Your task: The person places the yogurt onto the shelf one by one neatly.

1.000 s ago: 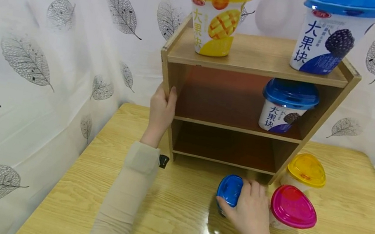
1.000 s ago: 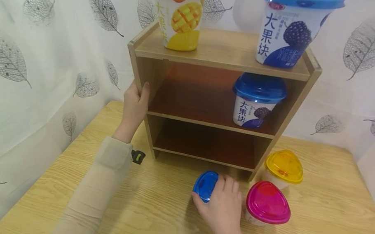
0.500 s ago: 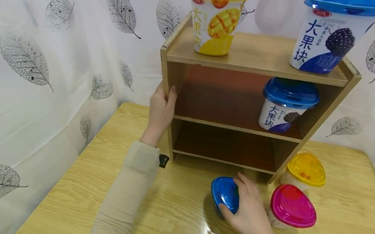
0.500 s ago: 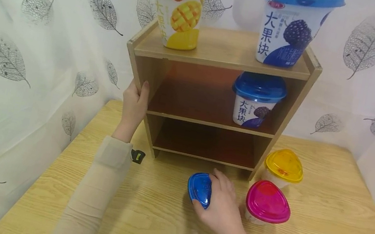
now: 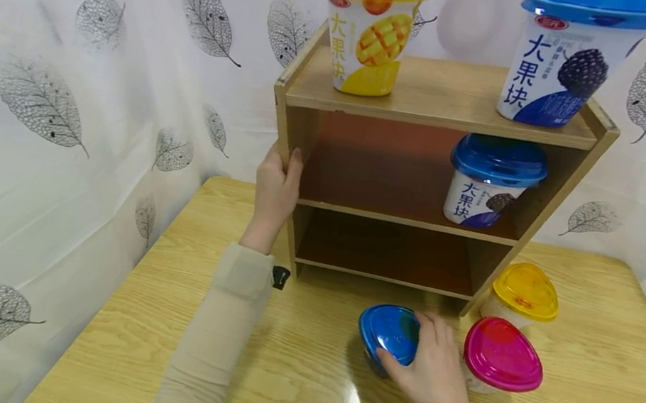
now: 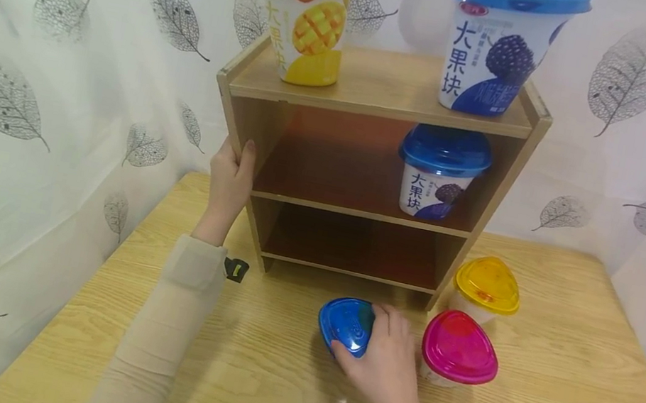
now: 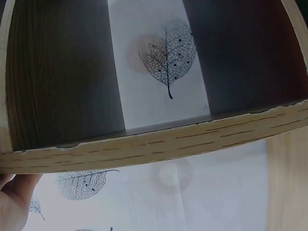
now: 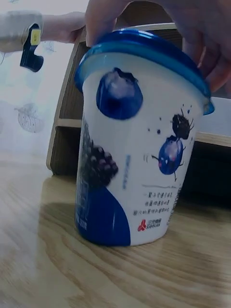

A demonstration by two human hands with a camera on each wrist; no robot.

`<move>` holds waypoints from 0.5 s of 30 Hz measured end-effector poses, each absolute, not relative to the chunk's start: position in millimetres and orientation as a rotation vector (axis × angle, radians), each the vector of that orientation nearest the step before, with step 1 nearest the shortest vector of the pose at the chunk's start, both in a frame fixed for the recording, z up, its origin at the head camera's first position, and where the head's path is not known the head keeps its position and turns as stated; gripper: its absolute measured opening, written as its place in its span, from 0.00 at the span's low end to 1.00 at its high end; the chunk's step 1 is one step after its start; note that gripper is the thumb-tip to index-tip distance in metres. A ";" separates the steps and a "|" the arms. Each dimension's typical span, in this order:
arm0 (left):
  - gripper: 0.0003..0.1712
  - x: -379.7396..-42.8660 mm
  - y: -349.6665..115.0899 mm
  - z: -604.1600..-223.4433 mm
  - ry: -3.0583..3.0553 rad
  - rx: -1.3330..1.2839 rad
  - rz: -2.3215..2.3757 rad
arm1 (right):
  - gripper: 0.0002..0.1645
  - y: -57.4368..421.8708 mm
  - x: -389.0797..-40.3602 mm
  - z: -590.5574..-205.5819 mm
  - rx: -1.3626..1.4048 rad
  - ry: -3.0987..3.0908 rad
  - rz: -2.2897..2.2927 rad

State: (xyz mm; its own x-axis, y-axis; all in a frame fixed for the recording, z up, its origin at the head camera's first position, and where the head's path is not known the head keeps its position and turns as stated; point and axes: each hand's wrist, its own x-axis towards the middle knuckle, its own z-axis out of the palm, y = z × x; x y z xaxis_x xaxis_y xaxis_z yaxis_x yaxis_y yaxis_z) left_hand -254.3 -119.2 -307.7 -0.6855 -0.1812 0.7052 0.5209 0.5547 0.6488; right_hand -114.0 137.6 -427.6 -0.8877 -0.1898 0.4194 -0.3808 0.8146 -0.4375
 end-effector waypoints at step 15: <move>0.16 -251.4 -119.1 -305.8 -2.025 -0.289 -1.164 | 0.42 144.0 -113.7 -431.0 0.553 -2.674 1.059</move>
State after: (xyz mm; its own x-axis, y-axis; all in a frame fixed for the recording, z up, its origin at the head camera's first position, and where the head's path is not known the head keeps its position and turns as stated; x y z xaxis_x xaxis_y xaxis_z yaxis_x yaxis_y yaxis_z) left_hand -251.4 -119.1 -305.8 -0.6796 -0.1702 0.7136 0.5308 0.5574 0.6384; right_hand -113.7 144.0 -431.0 -0.9071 -0.2645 0.3275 -0.4170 0.6709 -0.6132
